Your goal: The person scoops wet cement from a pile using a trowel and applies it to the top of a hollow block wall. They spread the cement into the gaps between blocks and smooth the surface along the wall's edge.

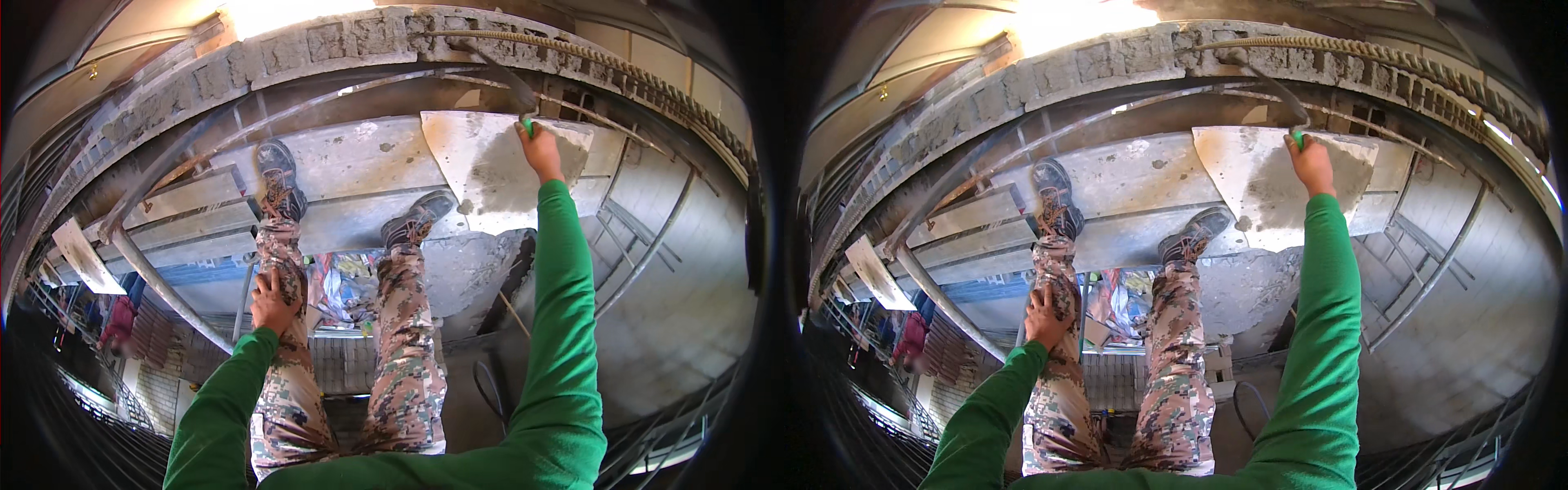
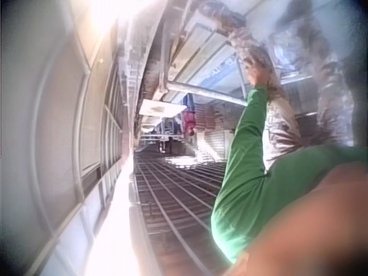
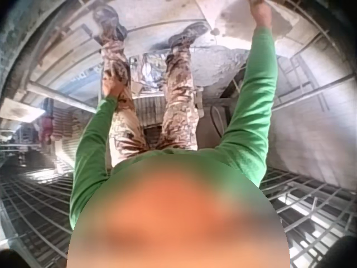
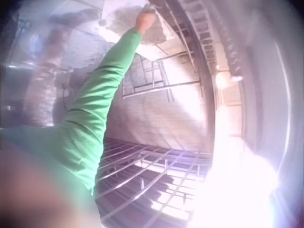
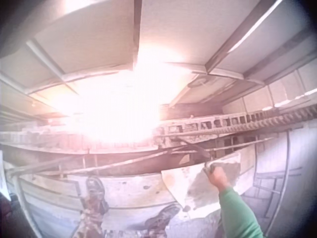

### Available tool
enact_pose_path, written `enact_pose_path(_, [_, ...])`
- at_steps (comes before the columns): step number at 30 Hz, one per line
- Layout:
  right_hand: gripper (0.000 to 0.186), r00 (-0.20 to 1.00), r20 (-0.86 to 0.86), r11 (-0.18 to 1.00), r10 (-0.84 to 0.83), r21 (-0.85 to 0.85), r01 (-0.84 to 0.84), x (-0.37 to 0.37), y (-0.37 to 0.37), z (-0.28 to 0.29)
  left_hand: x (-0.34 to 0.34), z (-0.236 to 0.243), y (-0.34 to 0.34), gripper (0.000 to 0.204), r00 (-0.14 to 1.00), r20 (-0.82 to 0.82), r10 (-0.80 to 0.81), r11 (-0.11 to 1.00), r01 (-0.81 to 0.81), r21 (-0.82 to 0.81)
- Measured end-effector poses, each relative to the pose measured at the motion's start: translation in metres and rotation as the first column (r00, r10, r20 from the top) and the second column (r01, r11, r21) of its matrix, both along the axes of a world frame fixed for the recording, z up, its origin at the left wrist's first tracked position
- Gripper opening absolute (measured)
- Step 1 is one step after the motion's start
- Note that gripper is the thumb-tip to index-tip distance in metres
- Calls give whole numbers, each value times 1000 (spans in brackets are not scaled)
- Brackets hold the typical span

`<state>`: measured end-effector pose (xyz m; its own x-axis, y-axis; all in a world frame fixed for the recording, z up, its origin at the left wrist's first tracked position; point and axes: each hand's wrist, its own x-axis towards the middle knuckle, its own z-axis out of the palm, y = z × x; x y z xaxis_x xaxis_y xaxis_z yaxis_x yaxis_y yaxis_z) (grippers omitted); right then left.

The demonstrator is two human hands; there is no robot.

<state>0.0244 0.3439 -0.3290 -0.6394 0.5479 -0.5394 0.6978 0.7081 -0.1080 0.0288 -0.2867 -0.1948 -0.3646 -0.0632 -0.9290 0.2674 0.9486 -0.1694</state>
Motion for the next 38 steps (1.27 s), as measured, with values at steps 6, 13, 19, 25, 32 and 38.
enact_pose_path(6, [42, 991, -113, 998, 66, 21, -64, -40, -18, 57, 2, 5, 0, 102, 999, 4, 45, 999, -45, -14])
enact_pose_path(13, [31, 954, 169, 968, 250, -44, -246, -126, -61, 26, -7, 18, -9, 96, 990, 29, 140, 990, -140, -1])
enact_pose_path(19, [30, 779, 252, 808, 574, -22, -589, -122, -49, -24, -22, 16, -14, 92, 996, 19, 86, 995, -85, -56])
enact_pose_path(25, [40, 944, 206, 961, 258, 49, -273, -37, -102, 105, -25, 21, -34, 59, 963, -62, 262, 965, -263, 4])
enact_pose_path(32, [26, 895, 325, 779, -306, -455, 431, 16, -249, 231, -18, 45, -99, 57, 685, 112, 720, 610, -701, 368])
enact_pose_path(38, [25, 952, 305, 864, -21, -474, 171, -48, -335, 329, -28, 129, -148, 56, 511, 270, 816, 435, -850, 297])
